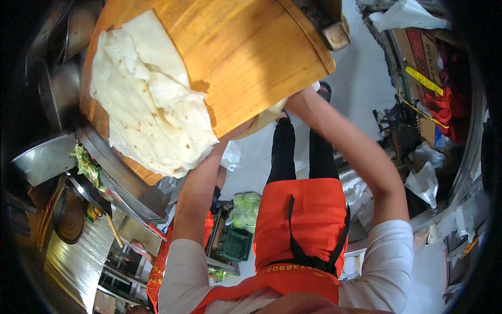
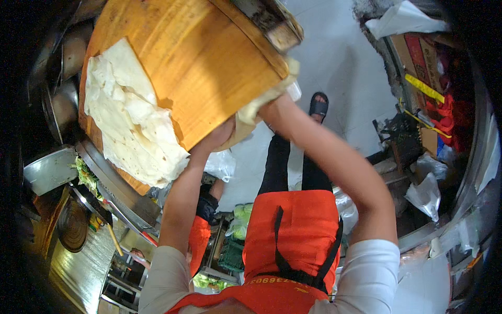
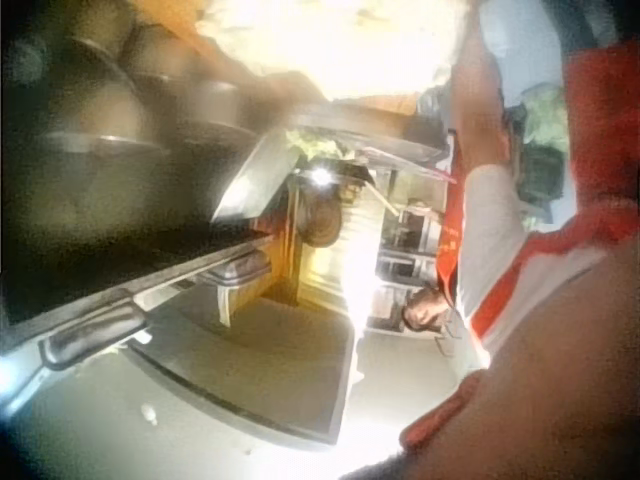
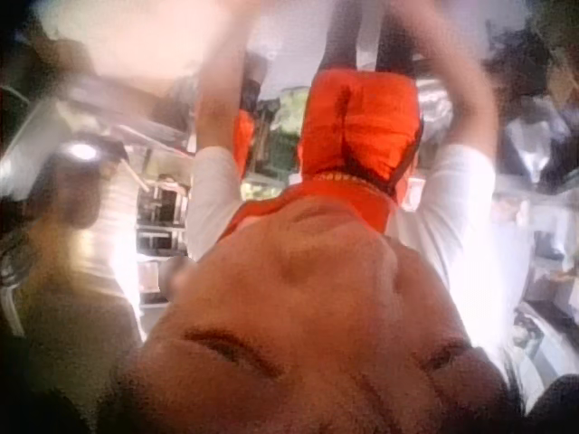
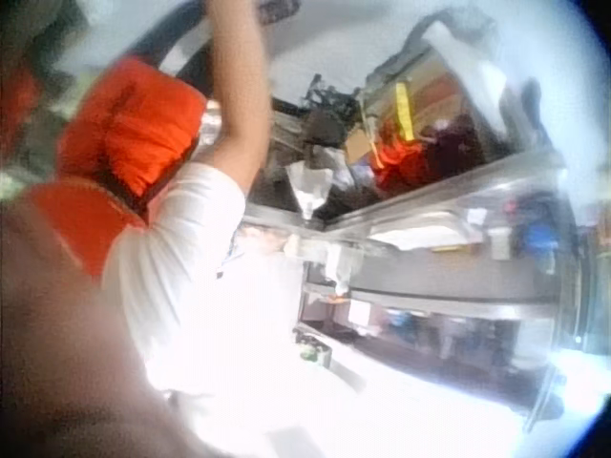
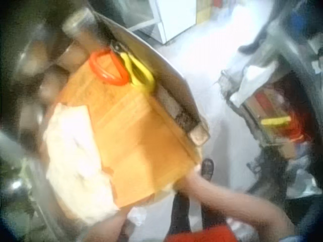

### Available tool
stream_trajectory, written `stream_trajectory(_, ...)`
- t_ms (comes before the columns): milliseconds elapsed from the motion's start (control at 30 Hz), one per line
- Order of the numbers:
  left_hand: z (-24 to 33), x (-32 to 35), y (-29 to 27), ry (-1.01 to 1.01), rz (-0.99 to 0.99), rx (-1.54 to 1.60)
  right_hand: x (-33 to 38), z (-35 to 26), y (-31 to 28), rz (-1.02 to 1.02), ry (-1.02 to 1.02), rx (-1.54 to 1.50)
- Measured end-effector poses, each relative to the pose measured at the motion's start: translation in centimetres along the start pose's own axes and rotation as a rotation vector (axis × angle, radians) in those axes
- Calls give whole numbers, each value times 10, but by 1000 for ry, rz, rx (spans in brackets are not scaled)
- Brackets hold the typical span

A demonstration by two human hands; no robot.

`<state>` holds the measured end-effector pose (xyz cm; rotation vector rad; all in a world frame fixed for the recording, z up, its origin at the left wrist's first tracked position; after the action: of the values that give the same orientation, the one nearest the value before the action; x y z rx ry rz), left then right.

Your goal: The person mixes chopped vegetables and seasonings in a metal bowl, then spreads the mixture onto thin flatbreads laid on a wooden board. They fold the flatbreads into wraps and place them into paper packaging.

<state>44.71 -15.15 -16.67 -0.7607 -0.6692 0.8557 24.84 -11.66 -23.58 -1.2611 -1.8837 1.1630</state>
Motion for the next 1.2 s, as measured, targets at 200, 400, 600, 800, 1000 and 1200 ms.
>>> stream_trajectory(200, -2, 26, -9, -129, 18, 80, -14, -66, -111, -254, 241, -476)
stream_trajectory(400, 18, 28, 7, -184, 63, 157, -66, 15, 8, -9, -12, -155)
stream_trajectory(600, 93, 58, -49, -261, 25, 437, -45, 3, 6, -6, -112, -174)
stream_trajectory(800, 56, 45, -233, -497, 824, 433, -20, -124, -181, -56, 166, -636)
stream_trajectory(1000, -55, -44, -279, -366, 614, -284, -185, -167, -223, 356, 8, -521)
stream_trajectory(1200, 54, -2, -340, -176, 566, 239, -266, -179, -263, 172, -503, -303)
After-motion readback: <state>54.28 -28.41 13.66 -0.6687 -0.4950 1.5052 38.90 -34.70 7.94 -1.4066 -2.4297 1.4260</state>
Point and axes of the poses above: each hand's wrist, its own x-axis away from the middle knuckle, its own y-axis out of the palm, z = x × y, the point moved 1 cm from there along -x, towards the middle knuckle, and after that the axes turned 3 degrees about -x, right-handed, at the moved point
